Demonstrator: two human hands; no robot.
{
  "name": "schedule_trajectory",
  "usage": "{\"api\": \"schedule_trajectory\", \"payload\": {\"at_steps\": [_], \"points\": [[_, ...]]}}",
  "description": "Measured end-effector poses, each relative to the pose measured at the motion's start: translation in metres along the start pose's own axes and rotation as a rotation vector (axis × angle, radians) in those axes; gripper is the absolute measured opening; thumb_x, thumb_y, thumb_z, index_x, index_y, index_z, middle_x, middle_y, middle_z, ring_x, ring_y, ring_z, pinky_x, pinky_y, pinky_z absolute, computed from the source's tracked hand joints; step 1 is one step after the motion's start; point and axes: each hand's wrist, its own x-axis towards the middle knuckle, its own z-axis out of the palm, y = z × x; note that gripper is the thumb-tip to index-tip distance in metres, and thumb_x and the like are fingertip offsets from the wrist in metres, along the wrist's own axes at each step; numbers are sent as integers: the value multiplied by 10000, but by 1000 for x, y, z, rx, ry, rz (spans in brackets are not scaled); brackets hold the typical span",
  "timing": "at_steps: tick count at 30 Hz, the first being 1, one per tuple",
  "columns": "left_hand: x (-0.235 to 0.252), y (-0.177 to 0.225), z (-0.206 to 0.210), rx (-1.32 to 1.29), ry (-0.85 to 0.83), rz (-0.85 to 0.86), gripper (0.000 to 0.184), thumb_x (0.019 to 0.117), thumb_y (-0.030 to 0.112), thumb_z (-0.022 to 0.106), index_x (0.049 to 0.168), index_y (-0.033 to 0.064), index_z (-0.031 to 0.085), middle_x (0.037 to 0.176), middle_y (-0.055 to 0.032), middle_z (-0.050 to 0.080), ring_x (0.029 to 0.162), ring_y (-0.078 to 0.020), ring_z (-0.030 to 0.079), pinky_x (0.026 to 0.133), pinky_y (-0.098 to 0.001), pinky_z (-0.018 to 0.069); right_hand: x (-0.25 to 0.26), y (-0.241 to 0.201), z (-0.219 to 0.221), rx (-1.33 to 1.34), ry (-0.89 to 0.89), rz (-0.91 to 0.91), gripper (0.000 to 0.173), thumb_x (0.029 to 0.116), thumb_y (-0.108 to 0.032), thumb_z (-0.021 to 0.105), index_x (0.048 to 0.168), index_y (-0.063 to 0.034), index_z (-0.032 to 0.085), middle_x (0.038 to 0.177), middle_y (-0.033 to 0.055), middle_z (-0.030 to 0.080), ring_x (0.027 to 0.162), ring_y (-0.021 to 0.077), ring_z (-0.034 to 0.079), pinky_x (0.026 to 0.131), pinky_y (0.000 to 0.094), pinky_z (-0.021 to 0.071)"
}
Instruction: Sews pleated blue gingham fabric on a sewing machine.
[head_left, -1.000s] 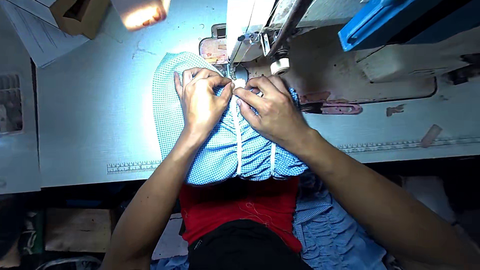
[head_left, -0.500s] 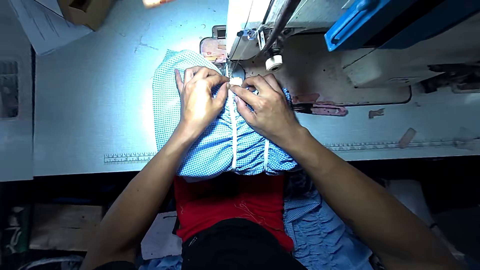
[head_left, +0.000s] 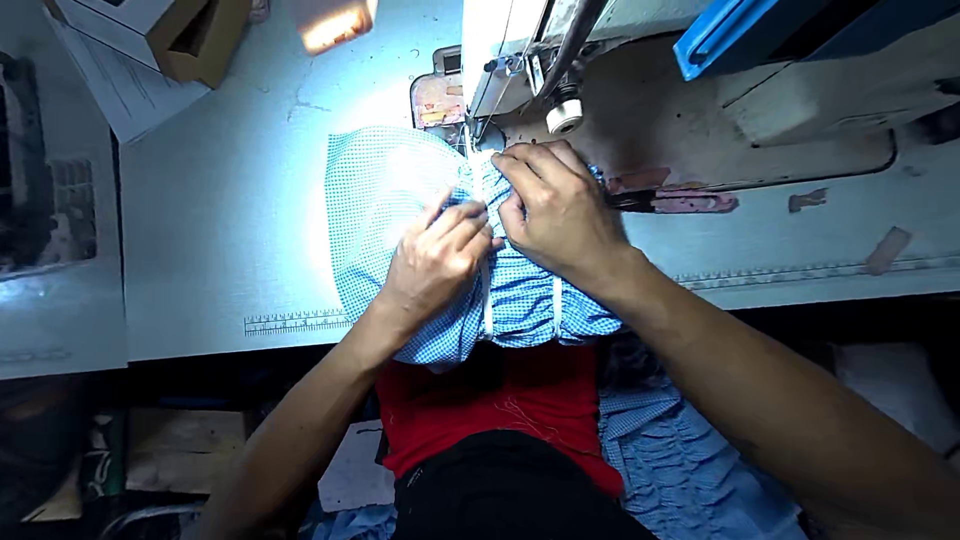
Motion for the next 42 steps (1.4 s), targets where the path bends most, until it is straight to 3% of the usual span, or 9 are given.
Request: {"api": "schedule_trajectory", "payload": {"at_steps": [2,3,6,16,23,32,38,42], "points": [[-11,16,1,-118,65,54,188,1005,138,654,955,-6,763,969,-135,762,1081,-275,728,1098,-461,511,-1,-2,0,7,4,7,430,981,-171,455,1327,-35,673,1323,144,675,1233,328,606,1037,419,478],[-16,23,1,-149,73,45,189,1003,132,658,956,-18,764,970,-143,764,1075,-273,734,1068,-429,542,0,-2,0,2,-5,11,447,976,-182,453,1341,-37,666,1335,142,668,1243,323,597,1043,414,475],[-24,37,2,-119,66,-46,192,1002,147,656,970,3,778,1015,-129,777,1092,-245,734,1018,-363,566,-3,-4,1,-10,-24,30,452,981,-198,455,1356,-49,658,1344,130,664,1252,317,591,1042,404,472],[-21,36,2,-97,32,-130,205,1002,193,654,998,42,792,1070,-113,773,1147,-237,715,1037,-366,559,3,-2,2,-3,-6,24,437,969,-158,471,1341,-45,670,1327,130,672,1225,310,598,1033,384,469],[-20,27,0,-98,-22,-115,243,1014,230,640,1066,36,778,1173,-126,750,1226,-254,674,1094,-393,521,9,0,5,-15,-17,43,449,977,-162,456,1364,-53,657,1350,127,660,1255,305,581,1048,384,462],[-18,19,-5,-108,-56,-87,261,1021,222,629,1116,32,780,1214,-136,741,1245,-256,662,1092,-353,515,15,0,6,3,-8,84,427,999,-124,436,1365,-50,642,1374,147,645,1288,326,575,1086,412,444],[-18,17,-7,-120,-78,-72,265,1013,232,640,1120,33,779,1224,-133,738,1255,-253,657,1104,-361,509,14,3,3,3,21,51,338,1003,-167,438,1204,-18,666,1288,207,638,1172,346,627,975,434,505],[-18,19,-13,-105,-132,-69,302,1024,276,626,1147,44,774,1245,-123,732,1272,-244,646,1113,-356,498,9,5,-7,13,-89,16,484,926,-246,503,1348,-43,625,1381,182,601,1303,364,552,1068,477,453]]}}
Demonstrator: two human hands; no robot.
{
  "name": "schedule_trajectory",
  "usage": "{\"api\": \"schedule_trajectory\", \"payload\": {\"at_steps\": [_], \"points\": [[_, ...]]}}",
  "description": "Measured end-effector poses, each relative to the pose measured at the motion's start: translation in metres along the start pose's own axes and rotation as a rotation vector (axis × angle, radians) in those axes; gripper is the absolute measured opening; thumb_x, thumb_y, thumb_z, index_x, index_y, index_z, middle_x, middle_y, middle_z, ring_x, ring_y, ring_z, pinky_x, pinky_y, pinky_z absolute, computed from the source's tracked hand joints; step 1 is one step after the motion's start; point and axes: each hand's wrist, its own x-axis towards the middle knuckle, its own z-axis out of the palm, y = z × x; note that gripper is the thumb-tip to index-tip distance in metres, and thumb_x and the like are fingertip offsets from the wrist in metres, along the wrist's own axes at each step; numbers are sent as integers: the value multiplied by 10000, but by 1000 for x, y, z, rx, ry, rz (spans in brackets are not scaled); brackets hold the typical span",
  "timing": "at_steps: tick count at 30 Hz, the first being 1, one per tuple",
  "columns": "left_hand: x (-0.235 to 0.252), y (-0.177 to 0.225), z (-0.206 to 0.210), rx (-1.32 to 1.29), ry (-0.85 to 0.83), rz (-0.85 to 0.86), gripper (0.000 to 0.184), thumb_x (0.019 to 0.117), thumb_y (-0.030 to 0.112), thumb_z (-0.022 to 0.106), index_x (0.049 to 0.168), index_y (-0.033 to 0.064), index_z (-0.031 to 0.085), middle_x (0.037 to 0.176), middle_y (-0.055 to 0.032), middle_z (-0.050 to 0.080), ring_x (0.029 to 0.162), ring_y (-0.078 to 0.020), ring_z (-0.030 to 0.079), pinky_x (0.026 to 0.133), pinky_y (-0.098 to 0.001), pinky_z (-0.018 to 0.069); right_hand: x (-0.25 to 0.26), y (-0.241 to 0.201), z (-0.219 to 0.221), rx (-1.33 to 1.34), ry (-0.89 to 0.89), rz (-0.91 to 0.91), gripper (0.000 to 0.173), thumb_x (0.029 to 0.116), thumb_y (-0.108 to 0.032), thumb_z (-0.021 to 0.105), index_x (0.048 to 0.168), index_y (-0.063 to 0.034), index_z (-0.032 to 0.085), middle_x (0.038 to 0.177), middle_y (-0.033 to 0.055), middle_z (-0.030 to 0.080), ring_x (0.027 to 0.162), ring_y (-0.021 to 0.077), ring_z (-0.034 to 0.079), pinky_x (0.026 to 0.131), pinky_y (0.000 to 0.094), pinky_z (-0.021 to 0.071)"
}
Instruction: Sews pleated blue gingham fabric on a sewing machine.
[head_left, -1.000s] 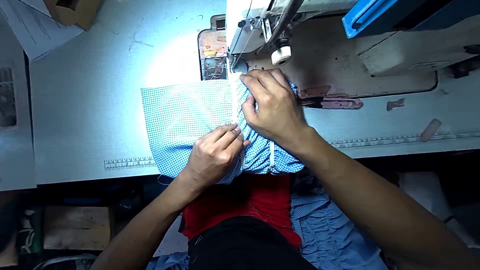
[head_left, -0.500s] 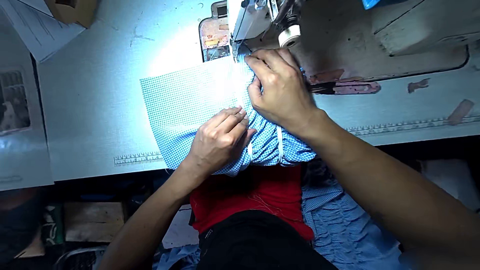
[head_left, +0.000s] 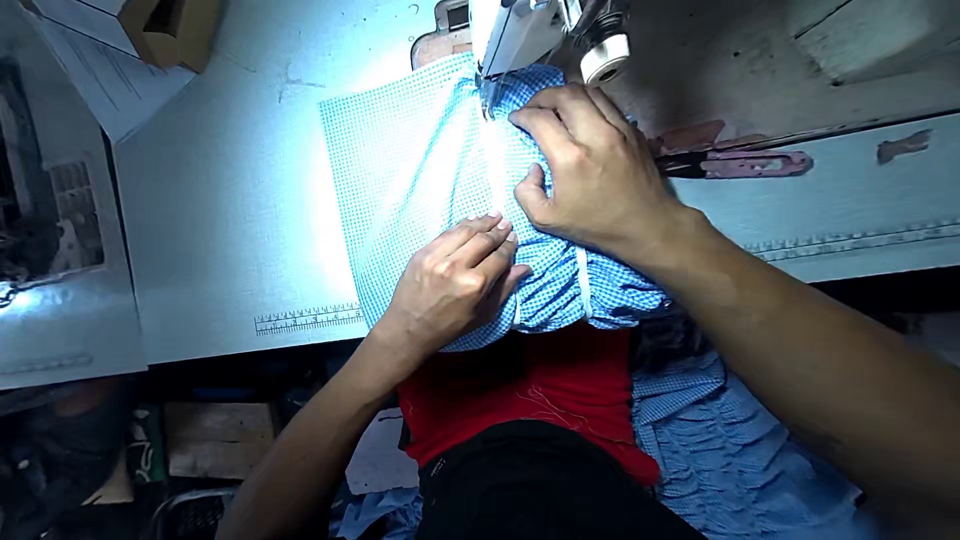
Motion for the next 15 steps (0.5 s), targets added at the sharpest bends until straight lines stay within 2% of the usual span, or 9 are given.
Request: {"api": "schedule_trajectory", "payload": {"at_steps": [1,2,4,6,8,10,12,13,15], "points": [[0,1,-1,2,-4,-3,313,1024,287,626,1155,43,773,1252,-122,730,1275,-242,644,1117,-358,495,-1,0,-1,13,2,2,468,929,-200,507,1359,-58,627,1404,172,593,1328,359,535,1093,475,438],[-1,2,-1,-1,-3,-4,321,1022,294,628,1157,41,772,1252,-124,731,1276,-244,644,1119,-360,492,-3,0,-1,23,30,-8,395,952,-142,496,1303,-65,659,1373,166,613,1313,361,539,1089,470,433],[0,3,-2,3,-10,-2,337,1018,311,629,1155,38,771,1248,-129,732,1275,-246,645,1119,-358,492,-6,-1,-2,12,80,-44,266,1008,-86,484,1132,-55,717,1184,162,672,1173,371,576,978,467,453],[0,5,-3,8,-26,4,343,1020,322,626,1149,39,772,1248,-127,732,1274,-247,646,1119,-359,491,-8,-3,-6,-45,37,-18,315,1038,-220,471,1166,-65,714,1168,156,683,1128,373,607,932,486,484],[-1,6,-3,13,-29,14,345,1017,322,624,1146,38,772,1242,-127,735,1267,-252,650,1117,-366,492,-12,-8,-11,-78,-27,29,449,985,-353,475,1277,-84,683,1293,156,652,1196,382,590,961,520,473],[-3,7,-4,17,-38,15,355,1020,330,620,1160,40,768,1248,-126,732,1273,-252,645,1122,-368,488,-18,-9,-11,-82,-24,14,416,992,-256,474,1329,-96,660,1371,154,622,1238,383,573,1002,528,455],[-3,9,-4,20,-39,16,356,1022,332,621,1159,39,769,1241,-126,735,1270,-249,649,1117,-363,493,-24,-4,-9,-63,63,-53,290,1026,-121,478,1190,-95,715,1248,148,678,1167,378,598,968,520,450],[-4,9,-4,20,-37,17,350,1023,324,621,1158,37,769,1240,-128,735,1270,-249,648,1117,-362,492,-25,-2,-10,-64,83,-71,267,1032,-112,487,1141,-95,731,1181,143,700,1105,375,611,925,519,447],[-5,10,-4,17,-41,13,338,1028,311,618,1165,40,768,1249,-125,732,1279,-248,642,1120,-357,489,-26,-1,-13,-104,47,-51,325,1033,-240,475,1198,-113,725,1220,131,700,1097,375,621,908,532,452]]}}
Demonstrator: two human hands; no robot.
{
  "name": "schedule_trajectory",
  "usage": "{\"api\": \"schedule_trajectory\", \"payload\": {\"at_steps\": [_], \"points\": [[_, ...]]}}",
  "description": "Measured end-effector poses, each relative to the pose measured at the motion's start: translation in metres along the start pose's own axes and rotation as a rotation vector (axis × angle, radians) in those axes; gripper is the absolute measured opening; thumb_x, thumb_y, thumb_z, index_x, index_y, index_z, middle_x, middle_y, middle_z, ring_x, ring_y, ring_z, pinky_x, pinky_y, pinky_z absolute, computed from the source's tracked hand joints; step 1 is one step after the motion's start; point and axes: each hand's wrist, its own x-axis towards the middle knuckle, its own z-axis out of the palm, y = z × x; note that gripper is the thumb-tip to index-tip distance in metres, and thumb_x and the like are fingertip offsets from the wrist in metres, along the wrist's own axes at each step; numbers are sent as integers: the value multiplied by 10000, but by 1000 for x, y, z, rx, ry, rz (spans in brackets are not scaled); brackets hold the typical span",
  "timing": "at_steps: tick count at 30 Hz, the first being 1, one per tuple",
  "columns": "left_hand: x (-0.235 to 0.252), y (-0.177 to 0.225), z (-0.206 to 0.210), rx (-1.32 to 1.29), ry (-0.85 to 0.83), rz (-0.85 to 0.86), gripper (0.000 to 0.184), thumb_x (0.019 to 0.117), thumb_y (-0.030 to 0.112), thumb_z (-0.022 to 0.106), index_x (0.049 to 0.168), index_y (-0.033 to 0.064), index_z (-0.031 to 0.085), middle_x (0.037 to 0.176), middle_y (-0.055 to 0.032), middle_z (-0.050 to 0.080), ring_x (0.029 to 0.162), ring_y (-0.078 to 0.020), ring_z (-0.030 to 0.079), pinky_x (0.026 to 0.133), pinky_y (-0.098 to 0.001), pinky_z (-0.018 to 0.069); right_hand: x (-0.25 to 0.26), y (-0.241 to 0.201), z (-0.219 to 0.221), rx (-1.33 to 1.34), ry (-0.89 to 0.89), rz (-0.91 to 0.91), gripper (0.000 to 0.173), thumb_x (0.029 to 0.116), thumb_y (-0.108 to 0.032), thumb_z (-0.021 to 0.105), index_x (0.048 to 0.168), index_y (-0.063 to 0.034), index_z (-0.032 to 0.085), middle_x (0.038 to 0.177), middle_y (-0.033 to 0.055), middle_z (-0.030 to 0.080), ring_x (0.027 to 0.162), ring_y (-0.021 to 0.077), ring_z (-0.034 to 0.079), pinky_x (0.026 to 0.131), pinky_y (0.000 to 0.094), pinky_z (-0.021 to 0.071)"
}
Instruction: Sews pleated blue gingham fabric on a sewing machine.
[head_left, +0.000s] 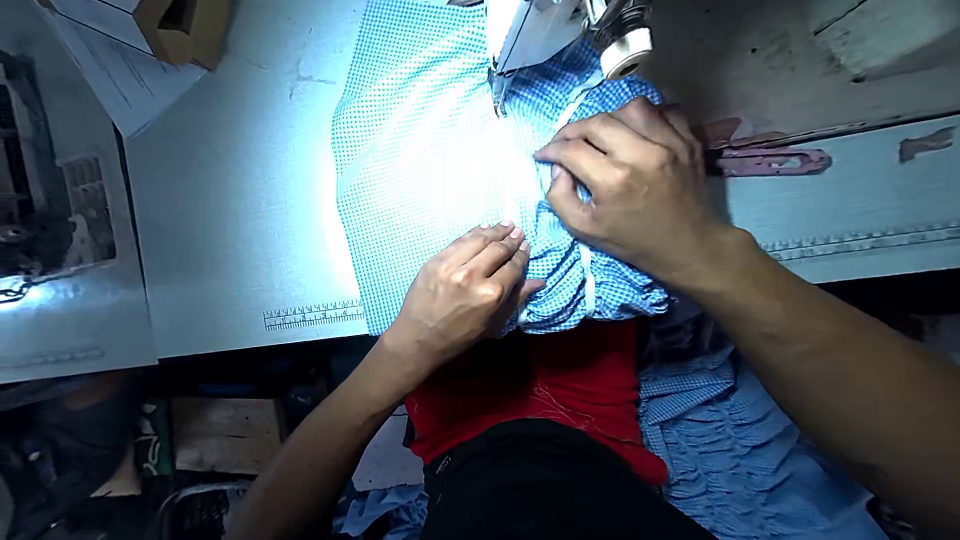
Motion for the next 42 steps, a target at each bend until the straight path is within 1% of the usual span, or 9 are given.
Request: {"api": "schedule_trajectory", "payload": {"at_steps": [6,10,14,18,22,26,31,35,42], "points": [[-2,3,1,-3,11,7,326,1032,297,616,1159,40,771,1242,-123,734,1273,-246,646,1123,-362,486,-1,0,-5,31,-33,-47,289,1029,-118,479,1187,-112,720,1247,132,687,1156,404,584,945,569,409],[-3,4,1,9,15,11,327,1032,307,615,1151,47,774,1235,-118,738,1262,-237,653,1113,-349,492,-2,-3,-11,-19,-103,3,457,1001,-415,475,1282,-133,698,1357,91,656,1192,382,570,969,572,387],[-4,6,1,16,2,4,341,1038,311,606,1172,40,762,1250,-128,729,1278,-249,643,1122,-357,486,-6,-2,-11,21,-58,-69,270,1021,-97,472,1150,-95,710,1191,131,687,1053,389,589,884,550,394],[-4,4,1,25,13,10,348,1041,311,602,1187,37,759,1255,-130,728,1280,-245,642,1128,-362,480,-6,-1,-15,-32,-108,-14,404,1015,-329,458,1266,-127,702,1340,87,663,1163,384,582,945,579,393],[-4,4,2,15,16,14,336,1041,300,601,1181,40,761,1256,-127,728,1284,-246,639,1130,-363,479,-7,3,-14,22,-65,-70,275,1030,-108,471,1155,-87,715,1244,119,687,1077,390,603,883,558,414],[-3,3,2,21,20,15,344,1038,308,609,1184,35,760,1253,-128,729,1281,-248,640,1127,-360,482,-7,2,-16,-9,-117,-10,476,996,-443,474,1257,-122,709,1348,91,661,1168,383,591,936,583,408],[-3,3,3,17,17,28,342,1037,312,612,1175,38,763,1250,-130,730,1279,-252,643,1123,-363,488,-8,2,-15,13,-80,-68,303,1020,-77,467,1216,-105,696,1250,138,669,1070,401,595,872,557,418],[-3,4,2,31,14,30,352,1038,319,607,1184,38,761,1250,-128,732,1275,-248,645,1125,-362,484,-6,3,-17,-13,-137,-5,417,1048,-389,457,1262,-125,699,1374,118,630,1200,402,568,949,591,400],[-3,3,2,0,35,32,328,1031,301,625,1163,38,769,1229,-123,740,1261,-241,654,1116,-351,493,-6,4,-17,2,-98,-20,360,1042,-324,486,1215,-118,725,1247,116,690,1088,388,606,907,577,406]]}}
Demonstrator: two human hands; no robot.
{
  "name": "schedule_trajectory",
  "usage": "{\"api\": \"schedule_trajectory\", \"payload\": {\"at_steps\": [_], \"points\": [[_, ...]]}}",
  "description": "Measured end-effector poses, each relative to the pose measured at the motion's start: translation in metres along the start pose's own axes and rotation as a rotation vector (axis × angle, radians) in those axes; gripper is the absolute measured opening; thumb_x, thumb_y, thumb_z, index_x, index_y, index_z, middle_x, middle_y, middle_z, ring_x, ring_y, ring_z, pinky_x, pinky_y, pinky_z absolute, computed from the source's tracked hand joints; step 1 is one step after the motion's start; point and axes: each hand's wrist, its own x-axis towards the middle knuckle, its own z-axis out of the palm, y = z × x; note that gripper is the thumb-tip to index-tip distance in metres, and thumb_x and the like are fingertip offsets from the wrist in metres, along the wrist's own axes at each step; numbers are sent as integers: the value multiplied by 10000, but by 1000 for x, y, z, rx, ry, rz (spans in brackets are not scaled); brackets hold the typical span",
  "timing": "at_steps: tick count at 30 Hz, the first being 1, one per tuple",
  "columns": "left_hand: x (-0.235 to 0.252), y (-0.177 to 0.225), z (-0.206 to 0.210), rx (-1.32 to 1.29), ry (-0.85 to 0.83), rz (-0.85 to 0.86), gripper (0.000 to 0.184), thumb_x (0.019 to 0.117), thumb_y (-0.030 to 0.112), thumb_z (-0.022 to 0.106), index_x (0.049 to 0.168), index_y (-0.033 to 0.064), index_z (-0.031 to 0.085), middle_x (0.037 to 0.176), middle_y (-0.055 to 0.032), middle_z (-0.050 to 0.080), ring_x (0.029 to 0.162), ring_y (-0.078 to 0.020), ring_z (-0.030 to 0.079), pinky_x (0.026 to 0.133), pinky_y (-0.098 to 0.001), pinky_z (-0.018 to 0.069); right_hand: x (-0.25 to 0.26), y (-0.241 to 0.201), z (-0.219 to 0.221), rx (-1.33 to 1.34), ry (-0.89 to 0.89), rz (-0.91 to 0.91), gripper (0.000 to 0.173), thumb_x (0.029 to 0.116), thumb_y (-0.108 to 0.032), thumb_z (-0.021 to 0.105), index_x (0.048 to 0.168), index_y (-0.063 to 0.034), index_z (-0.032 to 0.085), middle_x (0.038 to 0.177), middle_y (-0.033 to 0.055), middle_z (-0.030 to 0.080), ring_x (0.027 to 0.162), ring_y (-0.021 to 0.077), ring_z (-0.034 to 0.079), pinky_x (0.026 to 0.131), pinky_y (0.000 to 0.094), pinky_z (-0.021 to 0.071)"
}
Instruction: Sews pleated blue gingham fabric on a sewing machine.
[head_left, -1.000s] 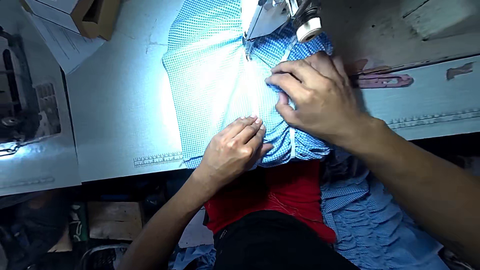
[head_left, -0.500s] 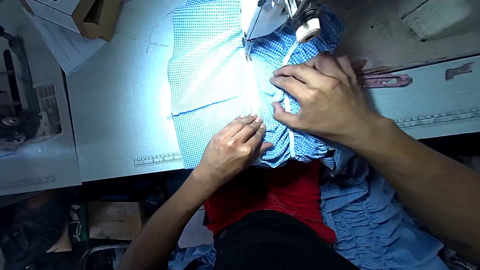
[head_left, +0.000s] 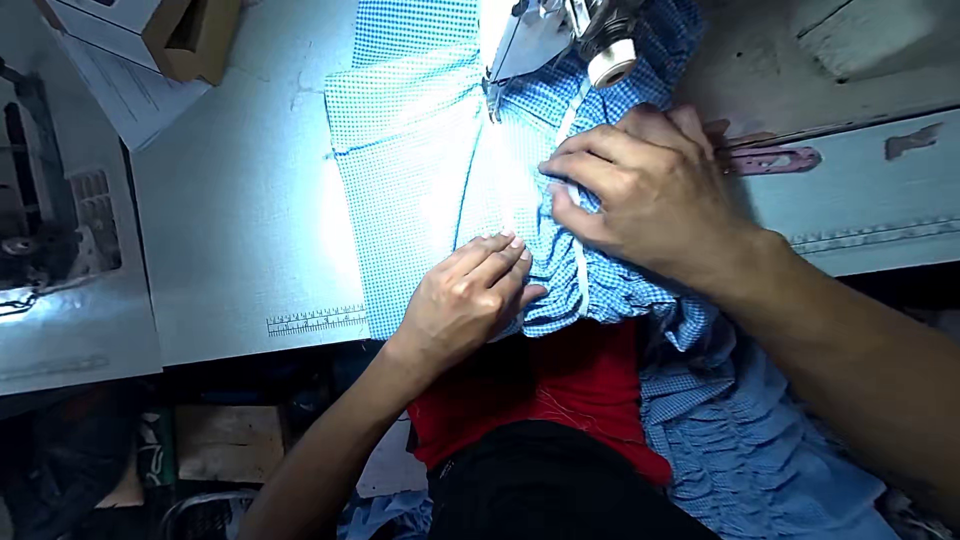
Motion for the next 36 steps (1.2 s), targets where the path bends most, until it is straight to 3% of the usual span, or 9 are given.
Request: {"api": "schedule_trajectory", "payload": {"at_steps": [2,7,12,16,20,25,29,33,36], "points": [[-1,0,0,-9,-1,-3,323,1025,304,633,1154,42,773,1226,-123,740,1255,-241,658,1109,-349,497,1,-2,0,-28,-23,42,474,1004,-466,491,1256,-128,706,1307,108,668,1124,385,594,924,584,393],[-1,0,0,-12,-9,2,325,1026,302,632,1164,41,768,1230,-127,738,1262,-245,653,1114,-356,494,2,-3,3,6,15,2,275,1016,-75,466,1166,-97,695,1219,146,668,1069,411,594,864,574,408],[-2,2,-1,2,-2,-3,327,1025,302,632,1161,38,770,1228,-128,739,1252,-244,660,1110,-356,497,3,-2,3,-7,-43,69,469,1003,-427,464,1334,-176,681,1407,128,605,1233,419,545,950,617,388],[-3,1,0,0,6,4,319,1022,297,637,1151,38,772,1221,-129,741,1249,-252,661,1111,-362,497,2,0,4,30,23,-1,294,1032,-133,470,1202,-123,710,1299,135,652,1126,417,579,906,593,406],[-2,2,-1,14,5,3,327,1025,308,633,1149,40,774,1216,-128,743,1246,-252,664,1111,-363,498,4,-3,2,-30,-21,26,419,1018,-400,466,1243,-136,702,1312,92,662,1132,380,588,925,592,384],[-2,3,-2,-2,-1,3,326,1024,303,636,1147,33,772,1216,-131,743,1246,-250,664,1105,-363,502,4,-2,2,6,9,-31,274,1031,-112,469,1168,-105,706,1228,142,673,1084,419,589,880,592,394],[-2,2,-1,10,1,10,329,1026,306,633,1155,36,771,1213,-129,744,1241,-250,667,1104,-362,504,5,-2,-1,-42,-44,24,453,1008,-445,474,1260,-149,707,1341,111,647,1186,411,569,957,619,373],[-2,2,0,-7,8,5,335,1022,311,638,1161,35,768,1212,-129,743,1245,-252,663,1104,-360,503,6,1,-1,-13,-17,2,329,1028,-141,447,1245,-135,695,1361,142,620,1176,445,553,903,617,387],[-1,2,0,1,-9,4,341,1029,314,625,1175,39,764,1233,-125,737,1260,-247,654,1113,-360,495,6,1,0,-20,-25,3,319,1058,-224,447,1214,-122,706,1308,119,658,1148,411,586,926,613,390]]}}
